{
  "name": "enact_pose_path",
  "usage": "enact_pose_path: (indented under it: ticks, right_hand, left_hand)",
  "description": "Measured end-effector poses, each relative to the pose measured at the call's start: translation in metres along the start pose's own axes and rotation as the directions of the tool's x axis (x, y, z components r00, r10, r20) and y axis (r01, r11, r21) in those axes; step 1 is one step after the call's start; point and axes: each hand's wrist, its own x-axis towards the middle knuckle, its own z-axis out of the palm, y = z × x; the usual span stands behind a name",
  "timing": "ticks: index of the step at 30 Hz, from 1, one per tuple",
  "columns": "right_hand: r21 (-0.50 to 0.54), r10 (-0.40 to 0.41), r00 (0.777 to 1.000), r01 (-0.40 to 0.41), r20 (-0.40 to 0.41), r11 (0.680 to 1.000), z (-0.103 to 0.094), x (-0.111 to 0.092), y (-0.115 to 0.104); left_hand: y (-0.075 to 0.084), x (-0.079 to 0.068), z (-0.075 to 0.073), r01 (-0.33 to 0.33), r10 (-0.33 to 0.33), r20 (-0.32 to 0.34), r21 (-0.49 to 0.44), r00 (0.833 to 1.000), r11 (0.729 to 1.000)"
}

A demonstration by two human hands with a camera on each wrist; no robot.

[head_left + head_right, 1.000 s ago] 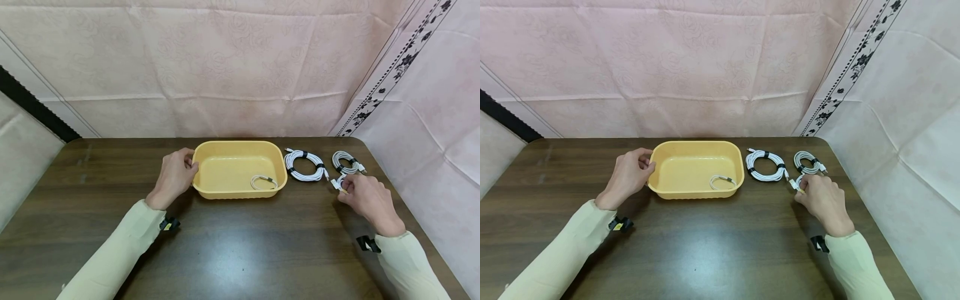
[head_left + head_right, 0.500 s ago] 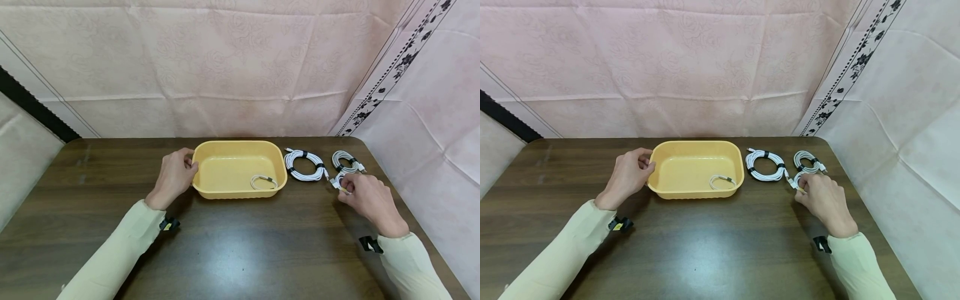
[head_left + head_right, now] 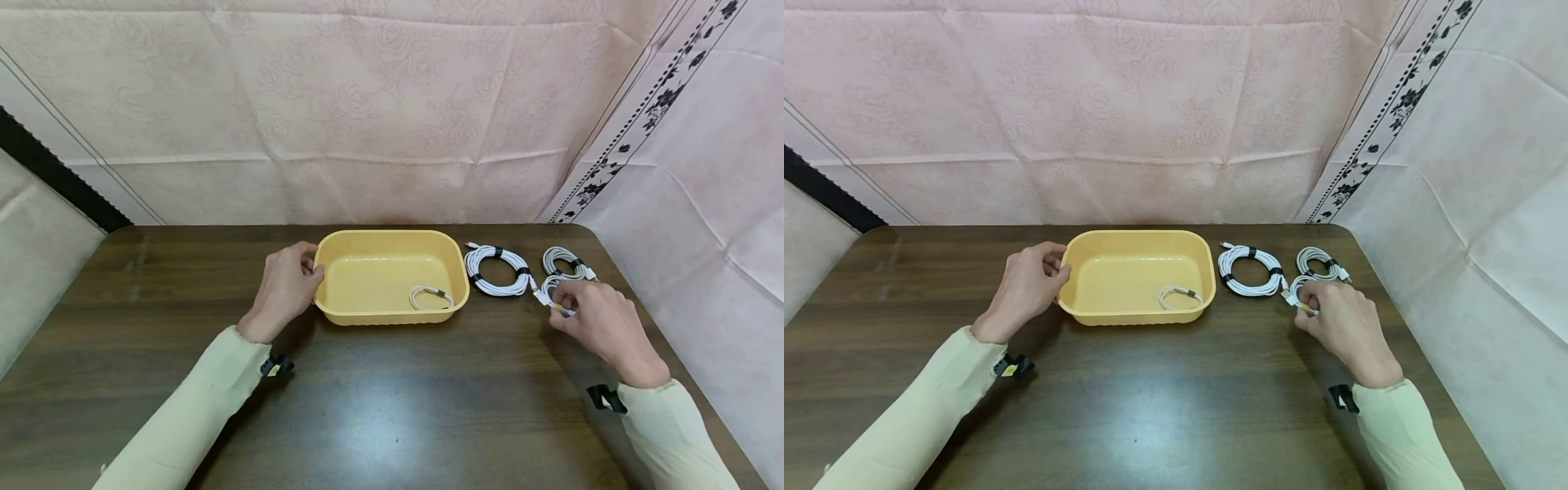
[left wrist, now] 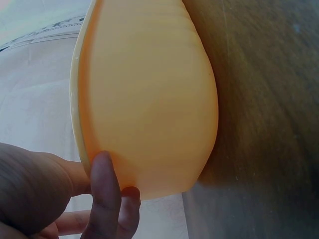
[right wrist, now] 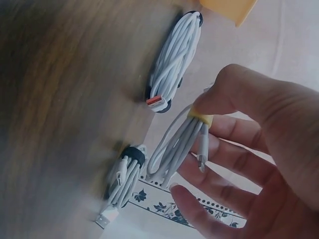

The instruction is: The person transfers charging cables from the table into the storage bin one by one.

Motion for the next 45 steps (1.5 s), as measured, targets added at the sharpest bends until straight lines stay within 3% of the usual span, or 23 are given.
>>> enact_pose_path:
  ticks: [10, 45]
  right_hand:
    - [-0.012, -0.078, 0.995, 0.078, -0.061, 0.997, -0.001, 0.003, -0.002]
    - [0.024, -0.187, 0.973, 0.192, -0.139, 0.981, 0.0, 0.012, -0.014]
  left_hand:
    - [0.0, 0.0, 0.0, 0.008, -0.008, 0.004, -0.005, 1.0, 1.0]
    - [0.001, 0.0, 0.0, 0.005, -0.005, 0.002, 0.008, 1.0, 1.0]
